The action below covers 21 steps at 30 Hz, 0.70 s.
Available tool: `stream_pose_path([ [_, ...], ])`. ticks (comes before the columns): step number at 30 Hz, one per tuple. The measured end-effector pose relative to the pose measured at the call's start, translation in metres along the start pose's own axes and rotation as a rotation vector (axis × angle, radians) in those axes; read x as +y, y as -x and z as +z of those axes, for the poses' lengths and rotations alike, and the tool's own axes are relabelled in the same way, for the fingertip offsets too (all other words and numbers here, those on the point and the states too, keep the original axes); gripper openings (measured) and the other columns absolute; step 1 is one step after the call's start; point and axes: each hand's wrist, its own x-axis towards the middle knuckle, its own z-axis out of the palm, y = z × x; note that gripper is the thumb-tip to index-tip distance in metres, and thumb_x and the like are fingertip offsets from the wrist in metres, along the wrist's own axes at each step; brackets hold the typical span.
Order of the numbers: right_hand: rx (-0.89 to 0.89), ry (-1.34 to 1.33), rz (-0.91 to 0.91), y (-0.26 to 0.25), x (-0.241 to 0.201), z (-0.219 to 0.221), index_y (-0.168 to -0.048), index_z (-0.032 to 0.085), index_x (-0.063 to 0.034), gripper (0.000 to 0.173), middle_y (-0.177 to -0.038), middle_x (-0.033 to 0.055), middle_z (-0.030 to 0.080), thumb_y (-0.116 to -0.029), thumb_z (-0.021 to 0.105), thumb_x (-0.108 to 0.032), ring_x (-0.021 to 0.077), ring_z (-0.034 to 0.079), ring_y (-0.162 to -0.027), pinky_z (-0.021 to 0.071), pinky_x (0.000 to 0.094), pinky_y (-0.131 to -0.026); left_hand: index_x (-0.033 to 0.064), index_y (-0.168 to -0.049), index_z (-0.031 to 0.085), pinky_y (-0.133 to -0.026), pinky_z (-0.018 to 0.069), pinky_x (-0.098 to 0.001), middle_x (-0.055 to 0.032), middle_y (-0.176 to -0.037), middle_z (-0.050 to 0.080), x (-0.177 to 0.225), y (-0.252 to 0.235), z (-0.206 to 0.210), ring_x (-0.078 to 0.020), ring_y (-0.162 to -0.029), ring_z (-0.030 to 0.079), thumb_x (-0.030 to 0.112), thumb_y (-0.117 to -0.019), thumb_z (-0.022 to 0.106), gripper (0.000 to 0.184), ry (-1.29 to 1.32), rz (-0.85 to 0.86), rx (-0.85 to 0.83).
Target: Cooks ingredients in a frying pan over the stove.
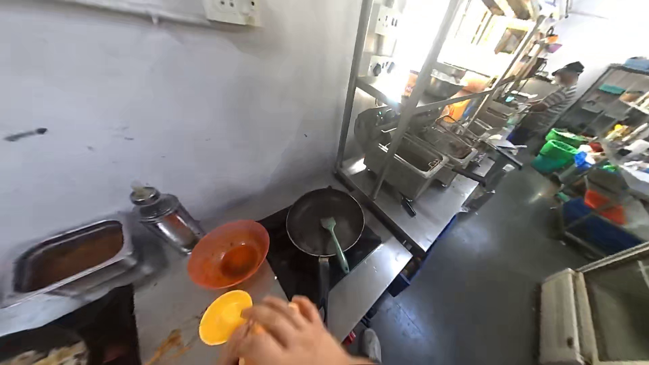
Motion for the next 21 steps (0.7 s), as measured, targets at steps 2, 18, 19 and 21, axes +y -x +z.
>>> stream_pose_path([
  [2, 0.099, -0.127, -0.101, -0.003, 0.030, -0.074, -0.126, 0.070, -0.0081, 0.051, -0.148, 0.0204, 0.057, -0.0862, 0.080, -0.038, 0.0363, 0.052, -0.140, 0.0425, 0.0608, -0.114, -0.0171, -0.137, 0.045, -0.114, 0.0420, -0.0455, -0.0383, -0.134, 0.054, 0.003, -0.028, 0.029, -0.0384, -0.131, 0.054, 0.033, -0.0850, 0.080, 0.080, -0.159, 0.204, -0.031],
  [18, 0.615, 0.097, -0.031, -0.110, 0.377, -0.459, -0.143, 0.049, -0.0005, 0.045, -0.138, 0.0177, 0.057, -0.1021, 0.057, -0.019, 0.0178, 0.066, -0.114, 0.0608, 0.0309, -0.087, 0.0044, -0.152, 0.042, -0.114, 0.0437, -0.0510, -0.0183, -0.147, 0.052, -0.105, -0.220, 0.525, -0.0318, -0.136, 0.050, 0.043, -0.0584, 0.098, 0.115, 0.031, -0.134, -0.038],
  [19, 0.586, 0.077, -0.015, -0.135, 0.381, -0.465, -0.147, 0.047, -0.0033, 0.050, -0.140, 0.0175, 0.055, -0.1014, 0.059, -0.021, 0.0188, 0.065, -0.116, 0.0606, 0.0314, -0.086, 0.0036, -0.152, 0.041, -0.116, 0.0428, -0.0502, -0.0185, -0.150, 0.050, -0.111, -0.222, 0.531, -0.0315, -0.139, 0.049, 0.041, -0.0605, 0.098, 0.114, 0.013, -0.170, -0.043],
  [21, 0.537, 0.034, 0.008, -0.183, 0.386, -0.471, -0.153, 0.041, -0.0073, 0.063, -0.146, 0.0191, 0.052, -0.0988, 0.065, -0.026, 0.0238, 0.063, -0.123, 0.0600, 0.0369, -0.091, -0.0001, -0.155, 0.036, -0.119, 0.0403, -0.0477, -0.0213, -0.155, 0.044, -0.120, -0.226, 0.540, -0.0325, -0.143, 0.045, 0.042, -0.0647, 0.096, 0.116, -0.025, -0.192, -0.048],
])
